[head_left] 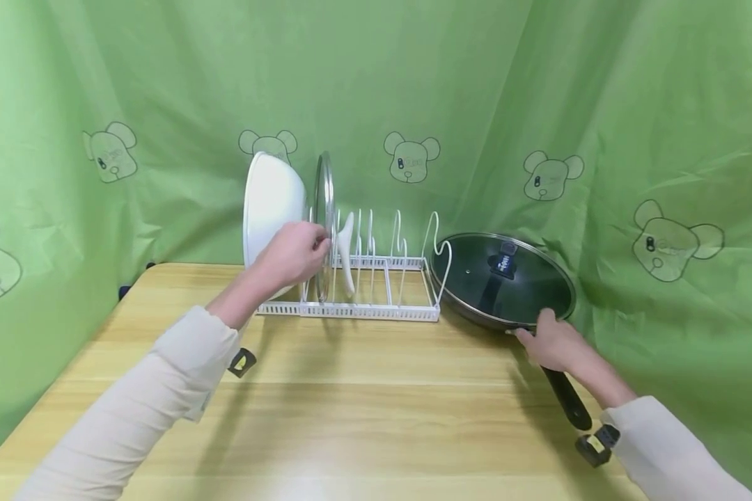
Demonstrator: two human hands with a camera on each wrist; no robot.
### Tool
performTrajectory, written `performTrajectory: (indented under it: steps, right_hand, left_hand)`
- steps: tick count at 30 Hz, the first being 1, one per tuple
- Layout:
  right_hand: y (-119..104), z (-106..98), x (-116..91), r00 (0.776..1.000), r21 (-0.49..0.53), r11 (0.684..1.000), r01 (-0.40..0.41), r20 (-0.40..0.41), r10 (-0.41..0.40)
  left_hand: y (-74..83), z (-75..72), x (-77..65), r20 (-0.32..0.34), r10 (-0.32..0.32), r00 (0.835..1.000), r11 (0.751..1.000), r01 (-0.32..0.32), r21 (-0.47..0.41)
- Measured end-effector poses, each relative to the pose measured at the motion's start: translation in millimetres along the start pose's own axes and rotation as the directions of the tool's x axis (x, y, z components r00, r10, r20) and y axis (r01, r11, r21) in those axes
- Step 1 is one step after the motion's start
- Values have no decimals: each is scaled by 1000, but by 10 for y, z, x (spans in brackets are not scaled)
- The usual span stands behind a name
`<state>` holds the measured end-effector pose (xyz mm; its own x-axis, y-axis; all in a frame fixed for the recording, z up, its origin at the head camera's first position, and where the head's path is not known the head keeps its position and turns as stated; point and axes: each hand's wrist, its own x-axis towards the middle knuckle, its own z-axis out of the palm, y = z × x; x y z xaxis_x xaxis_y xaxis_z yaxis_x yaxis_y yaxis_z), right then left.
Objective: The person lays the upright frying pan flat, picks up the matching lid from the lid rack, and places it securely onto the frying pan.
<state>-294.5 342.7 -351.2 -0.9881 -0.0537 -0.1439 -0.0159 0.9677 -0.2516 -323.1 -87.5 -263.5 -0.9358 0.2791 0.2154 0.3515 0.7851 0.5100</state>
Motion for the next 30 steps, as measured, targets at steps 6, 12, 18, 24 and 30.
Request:
performTrajectory:
  steps: [6,12,18,24,30]
  right_hand:
    - [-468,0,-6,962,-2,995,98,-255,-95]
    - [-898,45,-43,898,-19,974,224,-385,-214]
    - [-1117,121,-24,864,-18,953,303,-418,-282]
    - [-1150,236,20,847,-15,947,321,-442,-294]
    - [-1124,335,43,861,-1,953,302,-429,-273]
  left_hand:
    - [-34,-8,-59,11,8,1000,1000,-8,11]
    - [-89,5,-136,32,32,999,999,-33,29]
    - [-182,33,-188,54,60,997,996,-63,56]
    - [-277,16,-228,18,57,998,994,-59,91]
    - [-375,-69,-307,31,46,998,995,-49,87]
